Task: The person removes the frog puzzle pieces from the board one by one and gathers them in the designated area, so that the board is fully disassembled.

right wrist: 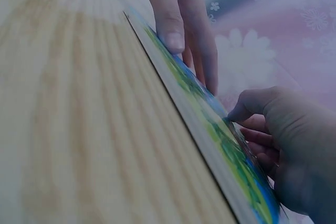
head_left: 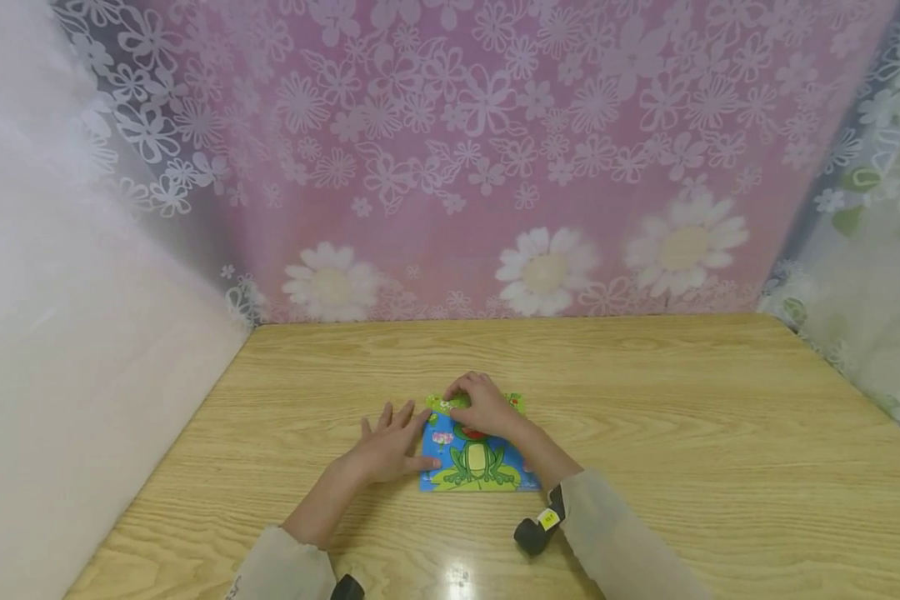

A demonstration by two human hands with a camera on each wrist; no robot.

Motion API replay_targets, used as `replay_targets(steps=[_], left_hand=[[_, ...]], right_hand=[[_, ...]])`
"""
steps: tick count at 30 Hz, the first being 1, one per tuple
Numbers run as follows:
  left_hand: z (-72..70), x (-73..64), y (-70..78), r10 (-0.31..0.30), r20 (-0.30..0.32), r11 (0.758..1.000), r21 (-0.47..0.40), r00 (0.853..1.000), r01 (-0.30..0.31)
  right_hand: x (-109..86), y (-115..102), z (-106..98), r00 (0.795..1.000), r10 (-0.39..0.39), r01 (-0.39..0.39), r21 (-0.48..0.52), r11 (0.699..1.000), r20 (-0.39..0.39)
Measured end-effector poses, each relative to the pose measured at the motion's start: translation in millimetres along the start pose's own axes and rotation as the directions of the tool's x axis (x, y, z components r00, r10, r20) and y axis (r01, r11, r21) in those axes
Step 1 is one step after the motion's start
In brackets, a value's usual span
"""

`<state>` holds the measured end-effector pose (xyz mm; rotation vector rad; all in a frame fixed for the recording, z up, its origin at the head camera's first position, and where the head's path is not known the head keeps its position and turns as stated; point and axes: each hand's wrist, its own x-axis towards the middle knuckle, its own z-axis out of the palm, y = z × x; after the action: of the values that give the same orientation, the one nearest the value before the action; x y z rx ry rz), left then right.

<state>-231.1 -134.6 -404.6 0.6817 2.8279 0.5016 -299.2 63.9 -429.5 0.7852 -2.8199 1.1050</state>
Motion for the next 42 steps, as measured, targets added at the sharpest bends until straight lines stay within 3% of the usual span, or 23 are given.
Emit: replay_targets(steps=[8, 11, 15, 18, 21, 27, 38, 42], left_hand=[[0.0, 0.2, -0.8, 0.002, 0.002, 1.000, 0.009, 1.000, -0.002], [-0.5, -0.5, -0.1, 0.003, 0.002, 1.000, 0.008, 1.000, -0.003], [-1.2, -0.8, 0.6, 0.002, 0.004, 1.000, 0.007, 1.000, -0.002], [-1.3, -0.5, 0.4, 0.000, 0.005, 1.000, 0.016, 1.000, 0.000], [-1.2, 0.2, -0.3, -0.005, 0.007, 1.000, 0.022, 1.000, 0.005], [-0.7, 0.6, -0.7, -0.005, 0.011, 1.000, 0.020, 1.000, 0.004], [-0.4, 0.1, -0.3, 0.000, 0.005, 1.000, 0.007, 1.000, 0.000], [-0.3, -0.1, -0.1, 0.002, 0.006, 1.000, 0.007, 1.000, -0.002]], right_hand=[[-0.5, 6, -6, 0.997, -0.024, 0.016, 0.108, 0.994, 0.076], [-0.5, 7, -6, 0.997, -0.025, 0.018, 0.095, 0.995, 0.077], [-1.4, 3, -4, 0.997, -0.059, 0.061, -0.050, 0.997, 0.057], [-2.3, -3, -4, 0.995, -0.092, 0.096, -0.176, 0.980, 0.030], [-3.2, -8, -4, 0.996, -0.088, 0.089, -0.217, 0.972, 0.013], [-4.3, -11, -2, 1.000, -0.019, 0.020, -0.140, 0.990, 0.010], [-3.0, -9, -2, 1.000, -0.023, 0.022, -0.056, 0.998, -0.004], [-3.4, -6, -4, 0.999, -0.027, 0.026, 0.019, 0.999, 0.022]])
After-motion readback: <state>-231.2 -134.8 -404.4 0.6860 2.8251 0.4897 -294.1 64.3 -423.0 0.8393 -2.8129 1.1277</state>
